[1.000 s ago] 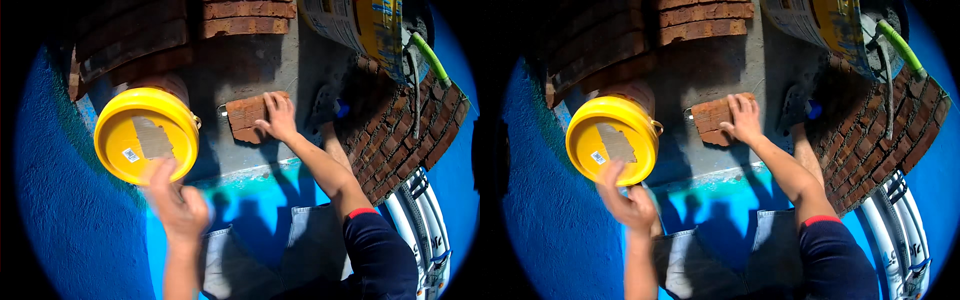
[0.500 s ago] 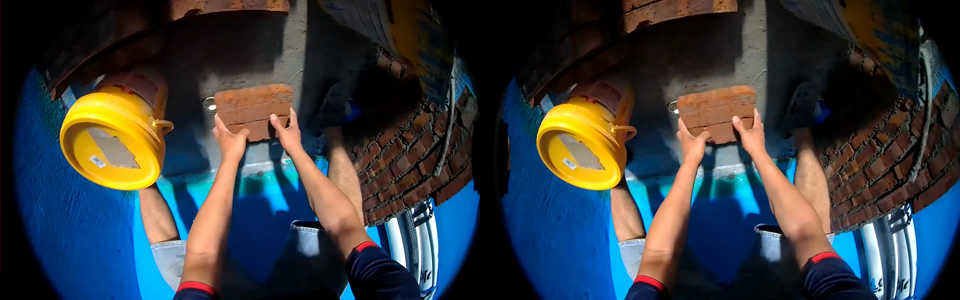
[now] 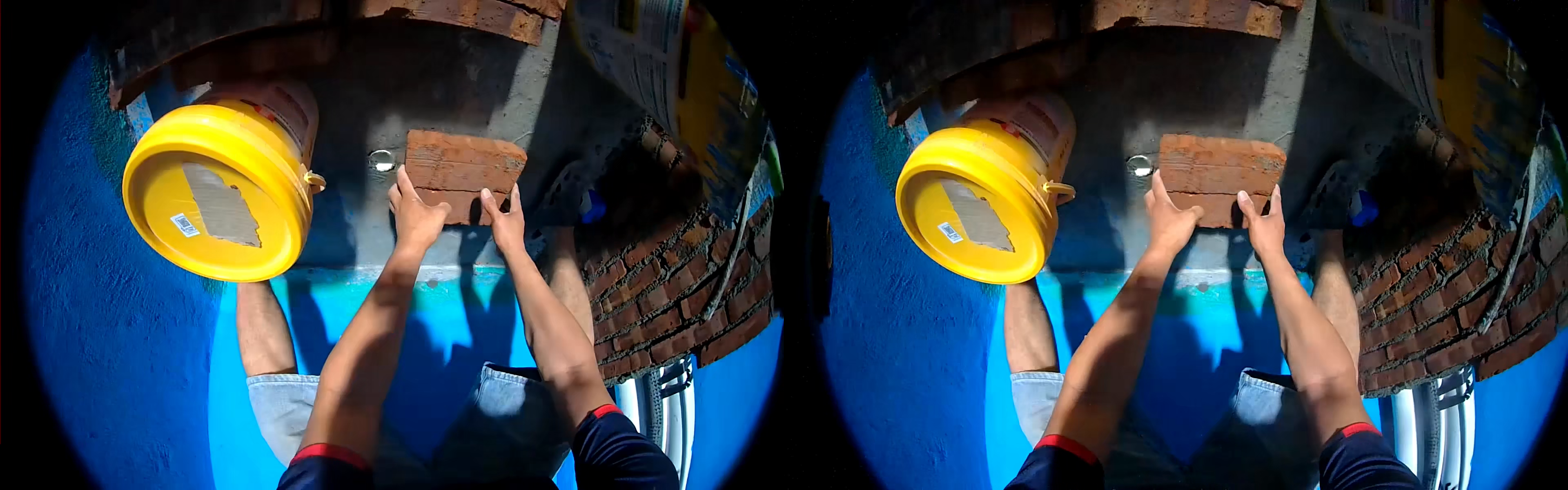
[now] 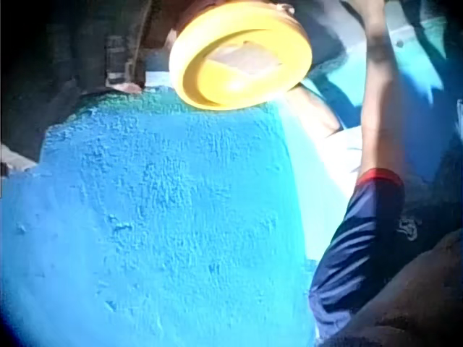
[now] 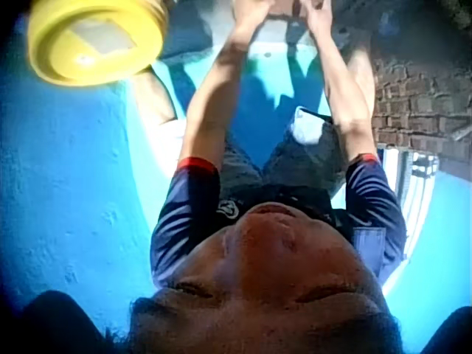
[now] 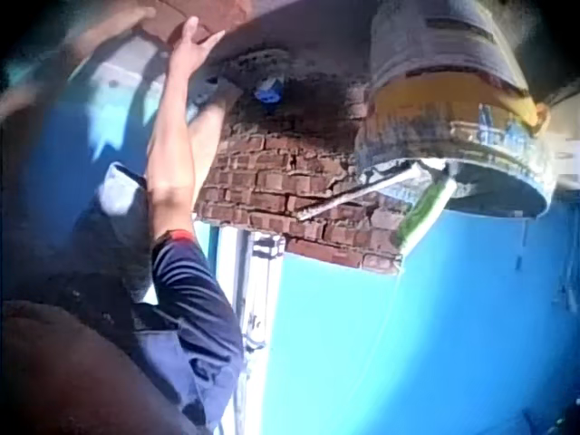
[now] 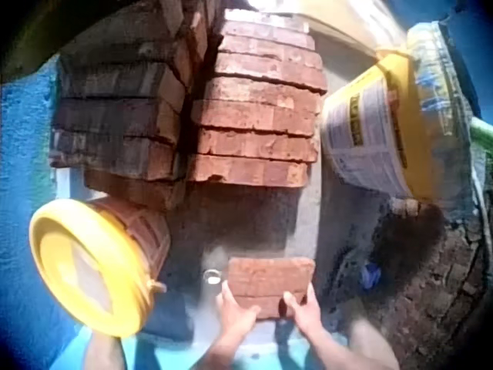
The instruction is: The person builds a brick wall by applying mortar to the top of the existing bricks using a trowel and then placing new bricks on top, pressing them into the mortar.
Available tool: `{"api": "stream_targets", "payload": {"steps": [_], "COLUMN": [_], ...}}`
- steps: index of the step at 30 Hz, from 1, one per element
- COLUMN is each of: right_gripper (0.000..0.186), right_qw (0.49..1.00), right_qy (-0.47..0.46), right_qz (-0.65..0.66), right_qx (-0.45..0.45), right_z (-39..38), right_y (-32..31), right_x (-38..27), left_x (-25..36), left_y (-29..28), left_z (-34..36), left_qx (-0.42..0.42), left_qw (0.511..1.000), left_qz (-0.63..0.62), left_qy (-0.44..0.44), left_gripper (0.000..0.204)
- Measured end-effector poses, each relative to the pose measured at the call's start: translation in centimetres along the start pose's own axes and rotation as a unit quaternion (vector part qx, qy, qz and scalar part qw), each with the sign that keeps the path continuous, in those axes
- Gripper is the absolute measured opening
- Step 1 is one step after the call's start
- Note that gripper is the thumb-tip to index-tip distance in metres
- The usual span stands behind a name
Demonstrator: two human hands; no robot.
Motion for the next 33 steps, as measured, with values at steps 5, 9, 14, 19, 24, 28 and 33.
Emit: {"api": "stream_targets", "payload": {"steps": [5, 9, 14, 19, 24, 28, 33], "right_gripper": [0.101, 0.095, 0.078, 0.083, 0.089, 0.083, 0.082], "right_qw": [0.999, 0.999, 0.976, 0.968, 0.948, 0.975, 0.962], "right_qy": [0.029, 0.022, -0.128, -0.129, -0.248, -0.191, -0.083], "right_qz": [-0.027, 0.024, -0.174, 0.214, 0.194, 0.099, 0.252], "right_qx": [-0.027, -0.040, 0.032, 0.032, 0.052, 0.054, -0.067], "right_z": [-1.6, -1.2, 0.0, 4.8, 10.9, 8.3, 4.6], "right_y": [0.7, 0.1, -0.9, -2.5, -1.3, 0.4, 2.9], "right_x": [-1.9, -2.5, -6.6, -19.6, -30.9, -30.6, -27.1], "left_x": [-0.9, 0.1, -0.5, 9.3, 19.2, 20.8, 16.6], "left_y": [-1.1, -0.8, -2.5, -7.3, -7.3, -7.6, -7.2], "left_z": [0.3, 0.3, 0.2, 4.0, 11.3, 13.2, 13.1], "left_qx": [0.005, -0.004, -0.017, 0.104, -0.052, -0.034, 0.027], "left_qw": [1.000, 1.000, 0.998, 0.976, 0.814, 0.842, 0.835], "left_qz": [0.011, 0.016, 0.046, -0.173, -0.566, -0.523, -0.526], "left_qy": [-0.003, 0.004, 0.036, 0.078, -0.124, -0.124, -0.158], "left_gripper": [0.102, 0.102, 0.106, 0.088, 0.049, 0.064, 0.062]}}
Point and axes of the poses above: each hand's wrist, its own z-axis towards the middle knuckle, its own y-axis out of the palm, x = y × z, the point moved 9 cm from there along z, towards the middle knuckle, and after that the axes turned 11 degrees about x, right-handed, at the moved point
